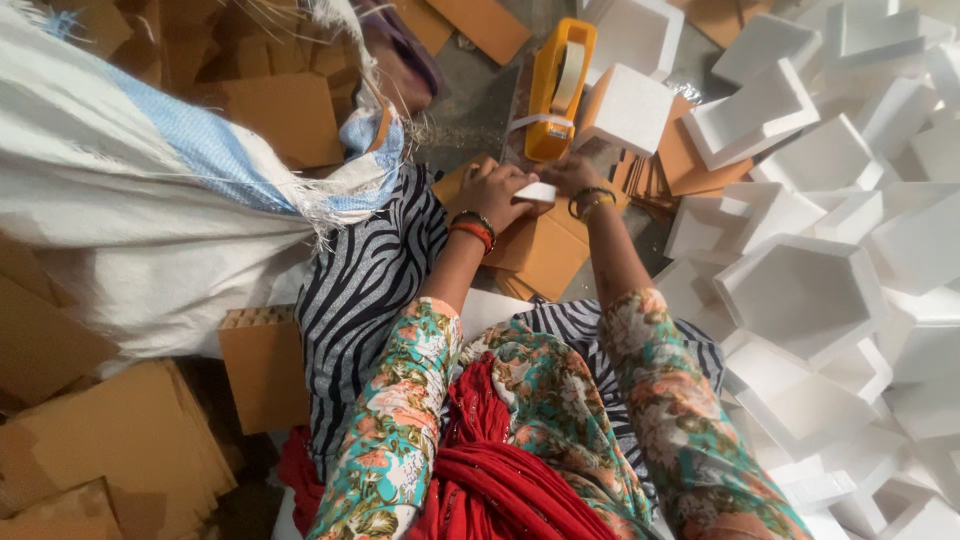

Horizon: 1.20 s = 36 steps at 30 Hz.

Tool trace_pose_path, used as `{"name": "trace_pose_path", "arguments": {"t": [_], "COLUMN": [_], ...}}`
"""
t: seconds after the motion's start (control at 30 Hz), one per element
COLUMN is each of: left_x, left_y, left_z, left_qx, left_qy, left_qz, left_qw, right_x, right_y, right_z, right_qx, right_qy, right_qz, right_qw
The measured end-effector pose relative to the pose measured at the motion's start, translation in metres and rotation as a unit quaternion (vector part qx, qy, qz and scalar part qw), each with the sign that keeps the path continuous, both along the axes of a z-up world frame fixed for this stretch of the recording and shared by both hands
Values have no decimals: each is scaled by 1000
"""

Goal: The person assembles small cardboard boxes by inserting white foam inserts into the box base and folding the flaps. They use a tape dispenser to seal the boxes and place the finished units aside.

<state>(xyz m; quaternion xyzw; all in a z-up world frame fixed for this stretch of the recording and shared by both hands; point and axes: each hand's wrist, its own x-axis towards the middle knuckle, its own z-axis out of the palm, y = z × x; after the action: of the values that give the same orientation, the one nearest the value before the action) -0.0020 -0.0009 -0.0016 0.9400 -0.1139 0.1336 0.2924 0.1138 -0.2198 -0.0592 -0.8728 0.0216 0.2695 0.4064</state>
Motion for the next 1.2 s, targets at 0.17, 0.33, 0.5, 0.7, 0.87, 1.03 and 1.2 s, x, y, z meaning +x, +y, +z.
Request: {"name": "trace_pose_path", "arguments": {"t": [0.17, 0.33, 0.5, 0.7, 0.87, 1.03, 1.2], "left_x": [-58, -95, -95, -90, -86, -68, -59], "left_y": [7, 5, -12, -10, -29, -23, -22], "left_z": [-7, 25, 63, 23, -24, -34, -34], "left_qx": [112, -10, -234, -294, -293, -357, -382], "left_qy": [-180, -233, -147, 223, 105, 85, 169], "left_qz": [-60, -156, -26, 2, -13, 56, 42], "left_qw": [975, 960, 961, 929, 950, 928, 907], "right_x": [-73, -124, -126, -157, -144, -29, 45], "right_y": [-32, -65, -87, -72, -37, -15, 12], "right_z": [-25, -29, 9, 15, 2, 2, 30], "right_qx": [254, 290, 606, 374, 127, 288, -25], "right_qy": [48, -86, 134, -82, -261, -261, -197], "right_qz": [56, 52, -134, -267, -95, -157, -86], "right_qw": [964, 952, 773, 885, 952, 908, 976]}}
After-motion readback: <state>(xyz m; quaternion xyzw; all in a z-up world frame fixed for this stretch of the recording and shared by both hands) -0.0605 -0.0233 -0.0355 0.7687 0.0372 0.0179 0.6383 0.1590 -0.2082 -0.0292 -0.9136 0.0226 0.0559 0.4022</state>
